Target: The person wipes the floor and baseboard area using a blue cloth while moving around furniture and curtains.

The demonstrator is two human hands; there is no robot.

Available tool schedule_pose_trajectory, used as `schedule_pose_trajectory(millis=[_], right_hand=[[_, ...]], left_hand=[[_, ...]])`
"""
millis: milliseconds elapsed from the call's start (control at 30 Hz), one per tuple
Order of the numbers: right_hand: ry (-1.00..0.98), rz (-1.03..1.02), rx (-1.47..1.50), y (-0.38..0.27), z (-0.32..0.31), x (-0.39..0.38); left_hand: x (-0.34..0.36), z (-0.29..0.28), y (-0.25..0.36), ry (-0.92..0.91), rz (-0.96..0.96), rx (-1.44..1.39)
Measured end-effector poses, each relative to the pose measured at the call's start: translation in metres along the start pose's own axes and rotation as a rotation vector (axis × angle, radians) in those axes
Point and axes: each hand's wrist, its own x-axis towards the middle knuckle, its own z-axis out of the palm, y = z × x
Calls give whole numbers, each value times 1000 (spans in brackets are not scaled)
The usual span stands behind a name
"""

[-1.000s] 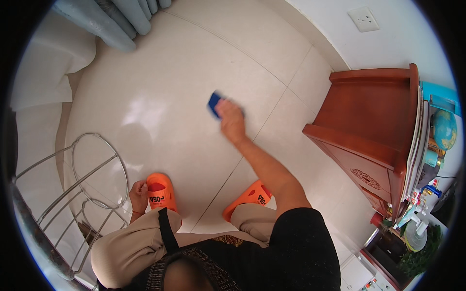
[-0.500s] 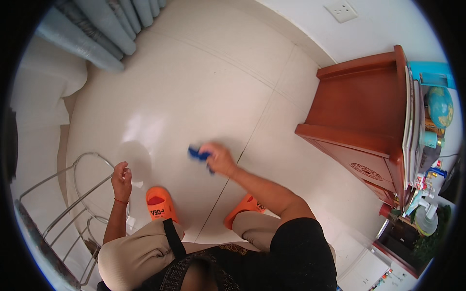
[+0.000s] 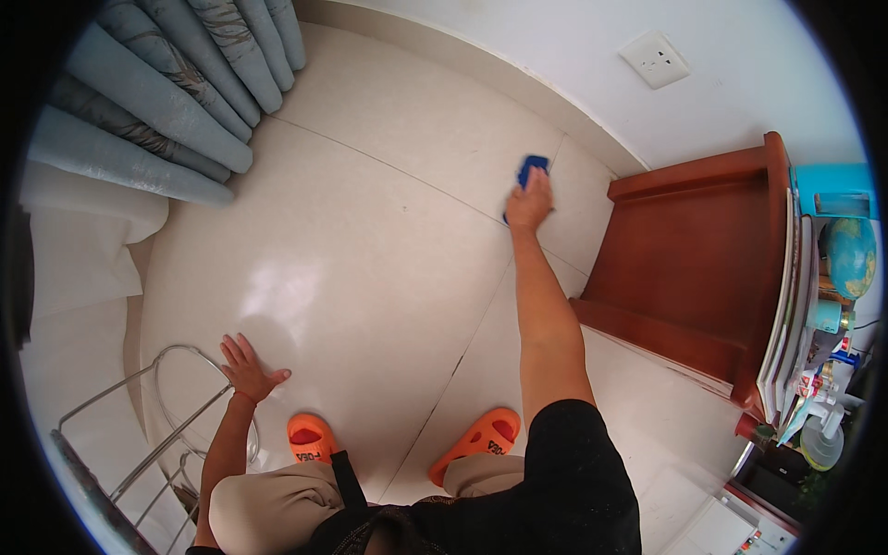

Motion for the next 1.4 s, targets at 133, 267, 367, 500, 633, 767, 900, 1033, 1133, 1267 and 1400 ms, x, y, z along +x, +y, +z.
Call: schedule_pose_trajectory(millis=[133,267,367,500,633,767,900,1033,1133,1267,1400], right_hand=[[-185,-388,416,-140,15,-29],[-502,-679,808,-217,-20,-142],[-786,-853,947,-238,-83,-244],[-1690,-598,1124,-243,-145,-310],[-1515,144,1023,-177,-114,-237],[-544,268,828,-98,-84,-81],[-50,306,240,33,-72,-3],[-117,-125,-78,31,-70,-77],[-400,-389,125,-47,-99,-148],[-538,-645,304,-92,-133,-225],[-809,-856,703,-167,-168,-332]], left_hand=[[-8,-7,-11,-57,-39,17],[-6,-20,-3,-117,-44,38],[-8,-29,5,-126,-45,59],[-10,-14,-12,-45,-37,76],[-9,-24,3,-36,-37,60],[-16,-24,-2,-7,-40,106],[-11,-17,4,-10,-24,106],[-7,-7,-1,30,-19,132],[-15,-8,-15,24,-54,119],[-9,-12,0,29,-23,118],[-9,-7,-3,68,-15,70]])
